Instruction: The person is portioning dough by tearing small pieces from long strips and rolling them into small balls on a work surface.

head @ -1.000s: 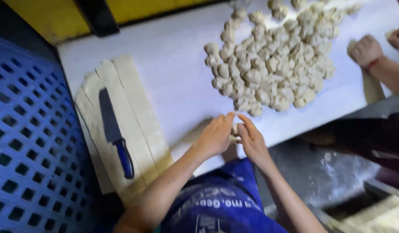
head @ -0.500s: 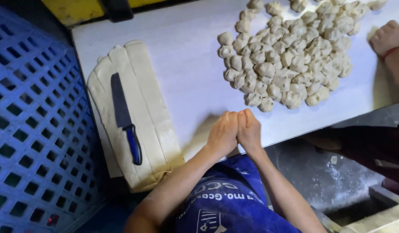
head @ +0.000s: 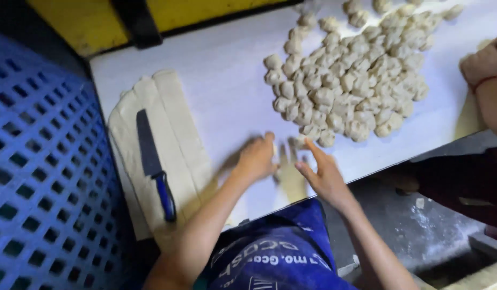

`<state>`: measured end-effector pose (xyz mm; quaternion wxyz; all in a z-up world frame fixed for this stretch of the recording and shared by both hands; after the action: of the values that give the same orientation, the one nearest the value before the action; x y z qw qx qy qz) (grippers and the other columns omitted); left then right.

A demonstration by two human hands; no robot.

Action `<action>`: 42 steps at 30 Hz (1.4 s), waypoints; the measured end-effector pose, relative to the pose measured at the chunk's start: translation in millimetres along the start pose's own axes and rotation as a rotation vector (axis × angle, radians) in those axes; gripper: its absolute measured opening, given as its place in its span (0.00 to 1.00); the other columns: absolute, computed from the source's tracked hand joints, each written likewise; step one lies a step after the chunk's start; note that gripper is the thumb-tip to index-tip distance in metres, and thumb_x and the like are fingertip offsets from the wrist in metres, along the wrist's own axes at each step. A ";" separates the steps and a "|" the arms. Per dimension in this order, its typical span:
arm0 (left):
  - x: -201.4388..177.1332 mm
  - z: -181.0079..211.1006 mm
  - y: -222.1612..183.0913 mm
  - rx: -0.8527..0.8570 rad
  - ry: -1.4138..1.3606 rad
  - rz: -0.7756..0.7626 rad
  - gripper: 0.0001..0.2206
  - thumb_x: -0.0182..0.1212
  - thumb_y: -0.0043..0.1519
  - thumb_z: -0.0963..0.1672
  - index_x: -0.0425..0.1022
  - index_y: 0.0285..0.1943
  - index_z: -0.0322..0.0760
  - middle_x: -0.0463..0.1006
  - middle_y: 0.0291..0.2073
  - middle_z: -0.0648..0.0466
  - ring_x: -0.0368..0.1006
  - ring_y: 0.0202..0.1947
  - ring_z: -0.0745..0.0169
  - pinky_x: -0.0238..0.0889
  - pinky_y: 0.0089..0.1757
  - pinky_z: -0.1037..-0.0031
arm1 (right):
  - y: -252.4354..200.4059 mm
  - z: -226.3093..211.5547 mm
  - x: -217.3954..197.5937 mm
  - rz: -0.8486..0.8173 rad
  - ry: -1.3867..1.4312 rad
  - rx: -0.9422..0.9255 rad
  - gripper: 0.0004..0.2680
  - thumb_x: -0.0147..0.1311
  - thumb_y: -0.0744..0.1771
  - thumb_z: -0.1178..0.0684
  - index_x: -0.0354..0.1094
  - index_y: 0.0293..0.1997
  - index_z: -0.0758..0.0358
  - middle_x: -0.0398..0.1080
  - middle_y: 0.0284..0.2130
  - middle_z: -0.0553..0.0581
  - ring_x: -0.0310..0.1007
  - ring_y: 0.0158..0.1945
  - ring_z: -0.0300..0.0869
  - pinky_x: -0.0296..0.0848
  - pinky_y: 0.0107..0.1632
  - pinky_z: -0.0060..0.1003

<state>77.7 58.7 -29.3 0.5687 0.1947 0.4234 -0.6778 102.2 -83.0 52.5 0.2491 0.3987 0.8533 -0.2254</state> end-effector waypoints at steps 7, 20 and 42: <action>-14.2 38.6 -51.0 0.207 -0.596 0.339 0.33 0.63 0.49 0.33 0.56 0.65 0.31 0.62 0.56 0.32 0.74 0.47 0.22 0.73 0.45 0.48 | -10.2 68.3 41.9 0.216 0.499 0.244 0.12 0.45 0.72 0.53 0.71 0.58 0.68 0.75 0.36 0.70 0.79 0.36 0.50 0.82 0.38 0.44; 19.4 -23.2 -69.5 -0.083 -1.272 0.437 0.14 0.58 0.66 0.45 0.71 0.52 0.28 0.71 0.40 0.41 0.77 0.33 0.47 0.76 0.33 0.64 | 13.1 81.5 38.5 0.506 0.544 0.122 0.10 0.52 0.70 0.54 0.68 0.28 0.61 0.61 0.11 0.53 0.60 0.15 0.34 0.58 0.20 0.25; -35.8 197.0 -159.9 0.938 -0.680 -0.078 0.18 0.45 0.72 0.44 0.56 0.25 0.42 0.57 0.17 0.63 0.54 0.15 0.68 0.53 0.21 0.72 | 4.2 125.0 -58.4 0.497 -0.364 0.059 0.15 0.65 0.67 0.41 0.68 0.30 0.61 0.70 0.30 0.57 0.67 0.41 0.48 0.62 0.43 0.43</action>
<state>-19.0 -77.2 165.2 0.5002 0.1815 -0.1219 -0.8379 168.8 -186.6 -9.8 0.4337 0.5553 0.6642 -0.2499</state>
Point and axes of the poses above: each hand's wrist, its own y-axis towards the middle knuckle, its own x-axis out of the palm, z = x × y, the point moved 10 cm from there along y, towards the middle knuckle
